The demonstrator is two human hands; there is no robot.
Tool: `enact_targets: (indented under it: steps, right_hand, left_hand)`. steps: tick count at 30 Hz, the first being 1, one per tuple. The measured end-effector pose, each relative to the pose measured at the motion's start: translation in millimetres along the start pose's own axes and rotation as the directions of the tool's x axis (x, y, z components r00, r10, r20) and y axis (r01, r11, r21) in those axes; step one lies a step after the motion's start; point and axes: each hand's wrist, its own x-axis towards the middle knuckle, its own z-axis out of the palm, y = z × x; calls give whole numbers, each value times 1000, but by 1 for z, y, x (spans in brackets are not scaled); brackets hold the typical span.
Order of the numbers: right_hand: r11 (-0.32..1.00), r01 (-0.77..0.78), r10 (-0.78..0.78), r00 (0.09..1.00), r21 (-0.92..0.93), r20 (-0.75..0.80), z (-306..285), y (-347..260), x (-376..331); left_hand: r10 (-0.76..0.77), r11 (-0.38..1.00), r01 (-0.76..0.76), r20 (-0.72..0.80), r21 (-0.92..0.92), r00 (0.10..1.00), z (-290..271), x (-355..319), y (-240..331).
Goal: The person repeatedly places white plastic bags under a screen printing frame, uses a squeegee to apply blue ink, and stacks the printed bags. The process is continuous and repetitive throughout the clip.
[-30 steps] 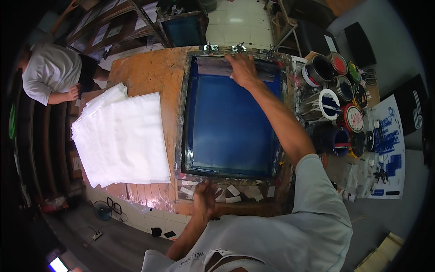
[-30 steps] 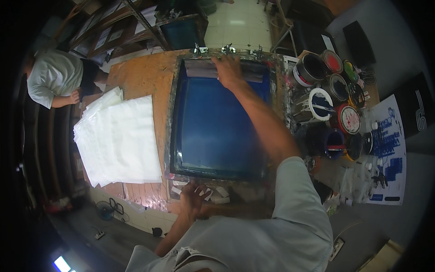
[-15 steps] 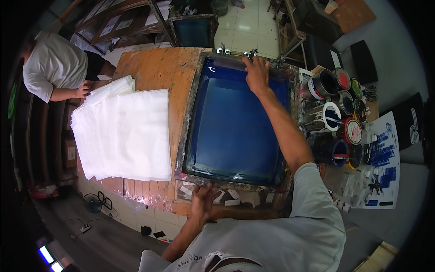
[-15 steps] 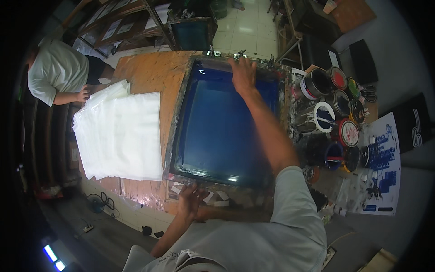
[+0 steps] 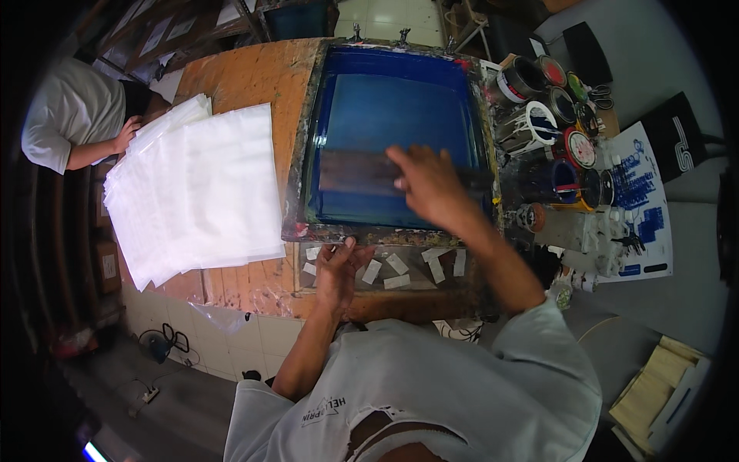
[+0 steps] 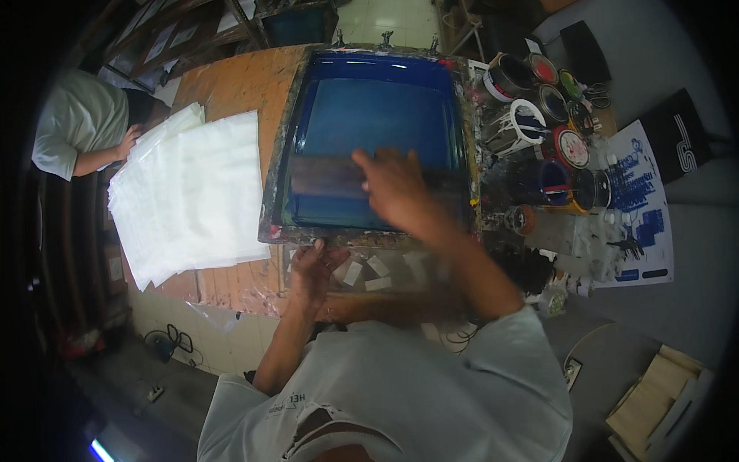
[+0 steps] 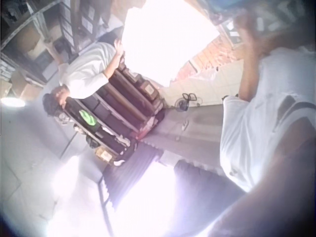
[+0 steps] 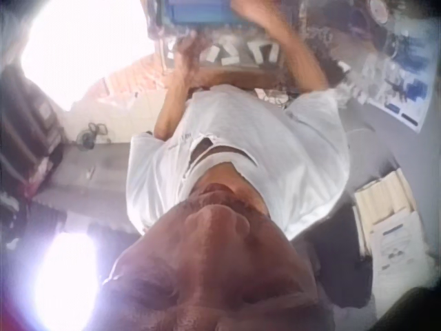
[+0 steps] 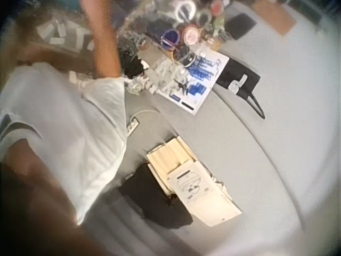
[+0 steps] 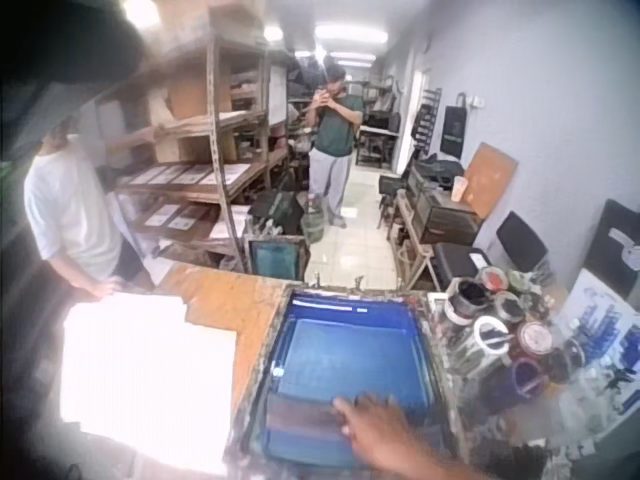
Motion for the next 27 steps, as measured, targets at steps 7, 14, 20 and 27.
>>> enact_targets:
  steps: [7,14,20,27]
  right_hand:
    - [976,30,-128,882,-217,-453,-19,-56,-46]
    - [932,65,-299,691,-355,-658,-105,-49,9]
    - [988,-123,101,970,-91,-222,-232,-80,51]
    - [987,-161,157,915,20,-372,-250,-82,80]
  left_hand:
    - [133,991,-135,195,-4,972,60,-22,50]
    - [314,950,-276,451,-149,835,78,24,100]
    - [485,361,-566,370,741,793,90,283,133]
    - [542,-437,-311,523,844,658,78,389,113]
